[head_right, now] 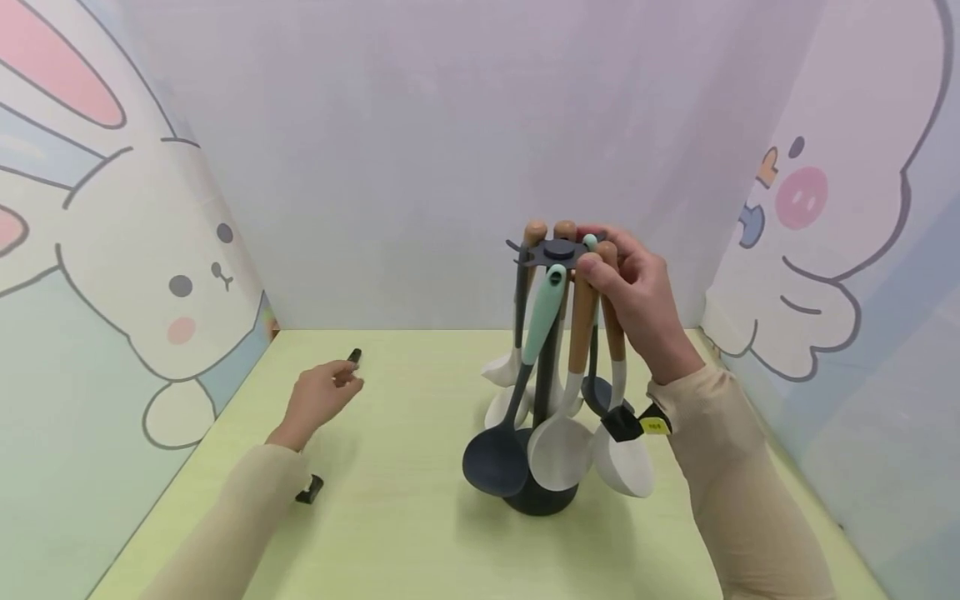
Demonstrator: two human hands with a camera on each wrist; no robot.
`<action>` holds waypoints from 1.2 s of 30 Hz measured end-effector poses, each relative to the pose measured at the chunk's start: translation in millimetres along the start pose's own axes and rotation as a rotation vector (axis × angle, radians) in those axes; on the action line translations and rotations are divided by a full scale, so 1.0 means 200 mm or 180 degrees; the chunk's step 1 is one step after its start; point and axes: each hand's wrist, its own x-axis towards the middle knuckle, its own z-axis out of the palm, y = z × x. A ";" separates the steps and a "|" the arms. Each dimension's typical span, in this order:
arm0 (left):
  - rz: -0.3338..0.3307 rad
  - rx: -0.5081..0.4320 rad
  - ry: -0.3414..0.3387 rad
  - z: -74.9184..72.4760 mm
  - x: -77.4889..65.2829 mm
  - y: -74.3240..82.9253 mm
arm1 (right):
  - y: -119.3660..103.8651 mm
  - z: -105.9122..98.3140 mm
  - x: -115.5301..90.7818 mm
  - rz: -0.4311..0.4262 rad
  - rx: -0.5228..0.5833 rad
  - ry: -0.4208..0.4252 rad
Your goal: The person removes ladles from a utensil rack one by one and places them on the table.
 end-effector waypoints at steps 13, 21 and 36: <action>0.1448 -0.0989 0.0170 0.03 -0.03 0.53 | 0.04 -0.06 0.03 -0.0078 0.0221 0.0005; 0.1893 -0.1241 -0.0001 0.09 -0.05 0.74 | 0.06 -0.10 0.05 -0.0001 0.0376 -0.0054; 0.1968 -0.1864 -0.0679 0.24 -0.05 0.90 | 0.07 -0.13 0.06 -0.0053 0.0433 -0.0295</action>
